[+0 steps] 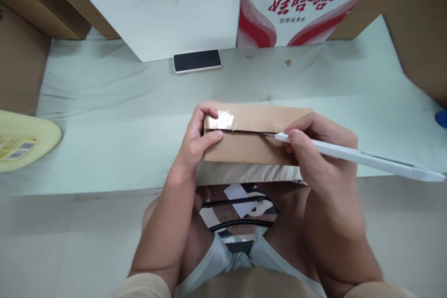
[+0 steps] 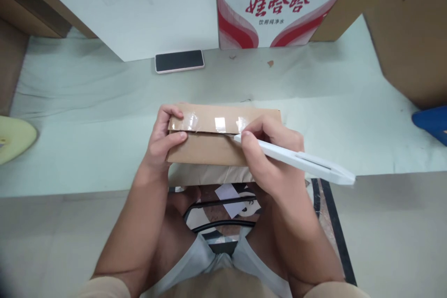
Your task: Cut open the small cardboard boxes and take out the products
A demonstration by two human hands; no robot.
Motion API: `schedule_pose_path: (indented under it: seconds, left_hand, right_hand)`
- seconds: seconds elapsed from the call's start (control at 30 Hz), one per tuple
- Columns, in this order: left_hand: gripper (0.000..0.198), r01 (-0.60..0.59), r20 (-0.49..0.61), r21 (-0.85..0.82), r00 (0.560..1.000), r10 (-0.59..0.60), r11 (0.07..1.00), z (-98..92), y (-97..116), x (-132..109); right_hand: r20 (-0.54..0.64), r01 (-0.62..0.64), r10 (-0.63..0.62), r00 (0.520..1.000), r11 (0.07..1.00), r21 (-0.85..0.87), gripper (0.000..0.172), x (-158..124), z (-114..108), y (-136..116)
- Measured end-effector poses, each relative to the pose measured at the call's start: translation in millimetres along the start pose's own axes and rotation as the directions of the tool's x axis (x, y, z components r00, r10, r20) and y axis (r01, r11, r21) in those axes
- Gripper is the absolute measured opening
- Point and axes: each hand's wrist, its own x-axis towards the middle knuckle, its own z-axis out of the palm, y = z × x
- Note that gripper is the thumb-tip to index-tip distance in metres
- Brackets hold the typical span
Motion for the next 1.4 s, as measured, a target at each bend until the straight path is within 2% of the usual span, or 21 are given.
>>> schedule_pose_path:
  seconds: [0.17,0.27,0.3,0.37,0.43,0.47,0.5,0.57,0.63,0.7,0.73,0.8,0.87,0.93,1.0,1.07,1.17,1.23,1.3,1.4]
  left_hand:
    - [0.045,-0.016,-0.019,0.004,1.0,0.017,1.0,-0.2,0.1,0.2]
    - [0.047,-0.016,-0.026,0.023,1.0,0.016,1.0,-1.3,-0.2,1.7]
    - [0.048,-0.02,-0.03,0.022,0.999,0.021,1.0,-1.7,-0.5,2.4]
    - [0.047,-0.033,-0.046,-0.011,0.998,0.033,0.999,-2.4,-1.2,4.3]
    - [0.046,-0.054,-0.074,-0.077,0.996,0.048,0.996,-2.9,-1.9,6.1]
    - [0.046,-0.068,-0.089,-0.11,0.994,0.058,0.992,-3.3,-2.2,6.8]
    - [0.047,-0.084,-0.103,-0.131,0.992,0.07,0.988,-3.8,-2.5,7.5]
    - [0.049,-0.107,-0.13,-0.132,0.987,0.09,0.985,-5.4,-2.9,8.4]
    - [0.047,-0.114,-0.167,-0.1,0.981,0.097,0.988,-7.2,-3.9,9.2]
    - [0.044,-0.113,-0.214,-0.074,0.972,0.095,0.991,-8.4,-5.6,10.4]
    - [0.043,-0.114,-0.238,-0.062,0.966,0.096,0.992,-8.7,-6.7,11.1]
    - [0.043,-0.12,-0.278,-0.009,0.954,0.113,0.993,-8.6,-8.7,12.4]
    - [0.047,-0.152,-0.293,0.102,0.94,0.176,0.983,-8.3,-9.3,12.8]
    - [0.054,-0.226,-0.267,0.229,0.921,0.284,0.947,-8.9,-7.7,11.6]
    - [0.053,-0.328,-0.177,0.311,0.902,0.394,0.892,-10.8,-3.8,8.9]
    - [0.047,-0.403,-0.037,0.346,0.897,0.441,0.847,-13.6,1.2,5.4]
    - [0.055,-0.415,0.128,0.392,0.908,0.399,0.821,-17.5,7.8,1.1]
    - [0.058,-0.42,0.153,0.408,0.907,0.392,0.811,-19.5,10.4,0.6]
    - [0.058,-0.443,0.076,0.382,0.89,0.45,0.811,-21.1,12.0,2.2]
    - [0.062,-0.468,-0.178,0.291,0.83,0.528,0.835,-22.7,17.3,4.3]
  right_hand:
    - [-0.179,-0.07,0.07,0.981,0.998,0.003,0.018,-9.3,-12.3,1.8]
    - [-0.291,-0.019,0.044,0.956,0.996,0.088,0.017,-8.6,-20.2,17.1]
    - [-0.349,0.021,0.03,0.937,0.989,0.143,0.019,-6.3,-21.8,25.5]
    - [-0.494,0.074,0.058,0.868,0.967,0.244,0.027,0.7,-23.6,45.4]
    - [-0.592,0.018,0.122,0.796,0.974,0.224,0.03,8.9,-25.1,66.7]
    - [-0.583,-0.058,0.137,0.801,0.987,0.153,0.028,12.8,-26.1,76.8]
    - [-0.531,-0.158,0.158,0.832,0.986,0.045,0.025,16.1,-27.4,86.1]
    - [-0.344,-0.349,0.265,0.901,0.913,-0.212,0.023,20.9,-30.3,101.5]
    - [-0.157,-0.455,0.429,0.89,0.801,-0.389,0.03,23.3,-32.6,112.3]
    - [-0.037,-0.446,0.489,0.872,0.76,-0.472,0.036,23.4,-33.3,119.0]
    - [-0.007,-0.408,0.462,0.887,0.776,-0.48,0.036,22.6,-33.2,120.9]
    - [-0.046,-0.314,0.326,0.944,0.847,-0.429,0.033,19.6,-32.2,121.1]
    - [-0.157,-0.186,0.147,0.977,0.944,-0.272,0.02,15.0,-31.0,116.1]
    - [-0.213,0.016,-0.028,0.977,0.998,-0.059,0.007,9.9,-30.4,106.7]
    - [-0.175,0.239,-0.219,0.96,0.966,0.104,0.017,6.0,-30.5,95.8]
    - [-0.074,0.374,-0.367,0.927,0.913,0.161,0.029,3.9,-31.0,87.3]
    - [0.105,0.411,-0.425,0.899,0.902,0.129,0.054,2.1,-30.1,83.3]
    - [0.155,0.408,-0.42,0.894,0.907,0.099,0.06,-0.1,-26.7,85.0]
    - [0.1,0.424,-0.436,0.895,0.898,0.12,0.059,-3.5,-20.6,87.4]
    - [-0.132,0.453,-0.434,0.891,0.864,0.218,0.053,-8.3,-9.5,88.7]
